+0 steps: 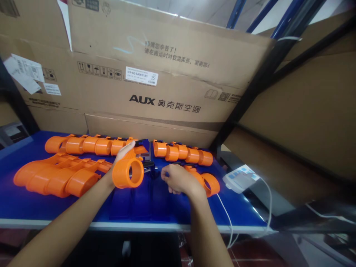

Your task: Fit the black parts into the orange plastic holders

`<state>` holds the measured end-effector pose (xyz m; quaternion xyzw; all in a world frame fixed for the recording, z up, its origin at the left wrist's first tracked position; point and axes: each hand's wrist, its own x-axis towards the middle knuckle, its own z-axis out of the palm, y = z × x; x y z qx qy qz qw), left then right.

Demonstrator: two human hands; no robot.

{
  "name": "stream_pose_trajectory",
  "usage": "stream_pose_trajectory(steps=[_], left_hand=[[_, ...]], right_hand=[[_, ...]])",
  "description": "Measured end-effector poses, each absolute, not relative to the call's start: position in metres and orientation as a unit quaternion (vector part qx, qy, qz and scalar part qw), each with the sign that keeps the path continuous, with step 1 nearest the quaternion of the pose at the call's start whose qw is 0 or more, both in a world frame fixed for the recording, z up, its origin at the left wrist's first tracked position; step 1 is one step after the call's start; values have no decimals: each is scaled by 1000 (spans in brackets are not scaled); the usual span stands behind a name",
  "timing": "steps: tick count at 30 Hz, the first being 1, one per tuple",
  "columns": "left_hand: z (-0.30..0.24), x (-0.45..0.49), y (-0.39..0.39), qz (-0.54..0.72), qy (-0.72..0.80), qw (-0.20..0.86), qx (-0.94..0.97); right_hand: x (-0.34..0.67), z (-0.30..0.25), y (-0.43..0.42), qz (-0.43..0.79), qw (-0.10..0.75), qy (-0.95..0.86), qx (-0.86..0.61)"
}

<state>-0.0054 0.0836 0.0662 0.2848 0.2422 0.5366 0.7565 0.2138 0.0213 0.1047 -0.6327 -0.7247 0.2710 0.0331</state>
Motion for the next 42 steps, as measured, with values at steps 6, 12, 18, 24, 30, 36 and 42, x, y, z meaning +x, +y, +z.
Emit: stream_pose_trajectory(steps=[6,12,18,24,30,36,42], left_hand=[[61,-2,89,600,251,673,353],[56,4,91,622,282,600,417],[44,9,98,603,300,586,452],[41,11,98,561,321,574,503],[48,11,90,558,296,584,509],[51,11,87,564,302,582,502],[47,11,90,565,295,601,482]], right_hand=[[210,112,29,88,123,-791,-593],[186,117,57,55,270,-832,-481],[174,85,82,-14,333,-814,-476],[177,61,82,-28,381,-805,-455],[182,53,80,26,409,-803,-432],[181,49,82,39,413,-804,-426],[187,50,82,-6,404,-812,-420]])
